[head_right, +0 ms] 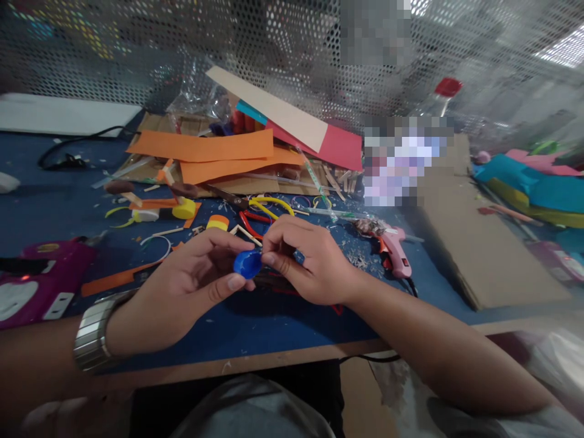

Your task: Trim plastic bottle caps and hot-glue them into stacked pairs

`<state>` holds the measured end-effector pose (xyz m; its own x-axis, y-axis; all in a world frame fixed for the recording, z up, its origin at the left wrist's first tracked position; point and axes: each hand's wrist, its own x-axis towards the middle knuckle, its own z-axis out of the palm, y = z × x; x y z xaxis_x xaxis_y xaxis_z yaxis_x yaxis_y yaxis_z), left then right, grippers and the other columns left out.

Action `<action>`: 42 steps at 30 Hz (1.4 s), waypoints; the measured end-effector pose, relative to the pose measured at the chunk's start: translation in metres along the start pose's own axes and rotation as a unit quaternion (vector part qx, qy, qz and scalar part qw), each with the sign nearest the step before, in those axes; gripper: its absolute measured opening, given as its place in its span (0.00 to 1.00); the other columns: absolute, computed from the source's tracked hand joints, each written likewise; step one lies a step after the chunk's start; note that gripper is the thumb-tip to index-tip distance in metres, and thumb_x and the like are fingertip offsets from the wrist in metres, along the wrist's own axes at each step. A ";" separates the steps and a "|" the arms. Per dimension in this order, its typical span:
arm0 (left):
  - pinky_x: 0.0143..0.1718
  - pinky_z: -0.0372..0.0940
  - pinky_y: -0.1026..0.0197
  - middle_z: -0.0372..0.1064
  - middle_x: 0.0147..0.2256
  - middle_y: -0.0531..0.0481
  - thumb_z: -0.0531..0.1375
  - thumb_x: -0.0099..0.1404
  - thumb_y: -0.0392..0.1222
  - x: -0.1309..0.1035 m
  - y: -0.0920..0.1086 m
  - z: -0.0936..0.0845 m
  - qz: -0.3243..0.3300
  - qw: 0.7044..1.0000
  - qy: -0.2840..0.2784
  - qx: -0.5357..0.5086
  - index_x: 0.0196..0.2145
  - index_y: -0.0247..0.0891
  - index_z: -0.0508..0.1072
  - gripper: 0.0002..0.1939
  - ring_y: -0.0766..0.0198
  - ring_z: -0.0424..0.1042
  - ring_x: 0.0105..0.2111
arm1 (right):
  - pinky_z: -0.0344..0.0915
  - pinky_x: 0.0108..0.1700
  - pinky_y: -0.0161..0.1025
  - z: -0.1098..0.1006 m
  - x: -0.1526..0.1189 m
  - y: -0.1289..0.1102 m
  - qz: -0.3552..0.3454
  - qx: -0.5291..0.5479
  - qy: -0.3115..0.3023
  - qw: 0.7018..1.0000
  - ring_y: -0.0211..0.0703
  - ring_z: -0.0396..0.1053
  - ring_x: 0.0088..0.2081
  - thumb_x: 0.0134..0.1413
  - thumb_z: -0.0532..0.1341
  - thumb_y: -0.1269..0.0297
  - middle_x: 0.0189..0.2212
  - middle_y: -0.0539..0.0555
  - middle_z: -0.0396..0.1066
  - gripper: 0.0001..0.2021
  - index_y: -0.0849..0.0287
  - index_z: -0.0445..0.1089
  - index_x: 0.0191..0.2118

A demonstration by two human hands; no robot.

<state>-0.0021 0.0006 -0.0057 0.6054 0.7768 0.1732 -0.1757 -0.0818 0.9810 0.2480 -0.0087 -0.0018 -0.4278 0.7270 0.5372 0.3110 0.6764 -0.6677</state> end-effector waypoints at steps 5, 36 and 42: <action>0.47 0.78 0.63 0.79 0.46 0.51 0.72 0.76 0.38 0.000 0.002 -0.001 -0.033 0.999 -0.016 -0.017 0.55 0.42 0.78 0.13 0.66 0.82 0.41 | 0.69 0.41 0.39 0.000 0.000 0.001 0.002 0.037 -0.011 0.999 0.41 0.70 0.38 0.78 0.66 0.65 0.37 0.52 0.74 0.07 0.56 0.72 0.42; 0.50 0.79 0.57 0.80 0.47 0.47 0.75 0.73 0.41 0.003 -0.001 -0.002 -0.081 0.992 -0.011 -0.100 0.51 0.41 0.77 0.15 0.60 0.82 0.45 | 0.75 0.37 0.41 -0.001 -0.001 -0.004 -0.005 -0.021 0.037 0.999 0.43 0.77 0.34 0.68 0.72 0.66 0.35 0.54 0.80 0.03 0.56 0.78 0.42; 0.48 0.75 0.63 0.77 0.43 0.52 0.78 0.69 0.37 0.002 -0.004 -0.002 -0.079 0.995 -0.004 -0.066 0.49 0.41 0.77 0.17 0.65 0.79 0.43 | 0.73 0.36 0.39 0.000 0.000 -0.005 -0.004 -0.025 0.042 0.999 0.41 0.76 0.32 0.67 0.71 0.69 0.32 0.53 0.81 0.03 0.57 0.79 0.39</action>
<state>-0.0018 0.0041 -0.0097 0.6390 0.7689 0.0195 -0.1780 0.1231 0.9763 0.2466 -0.0118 0.0017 -0.3578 0.7271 0.5859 0.3505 0.6862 -0.6374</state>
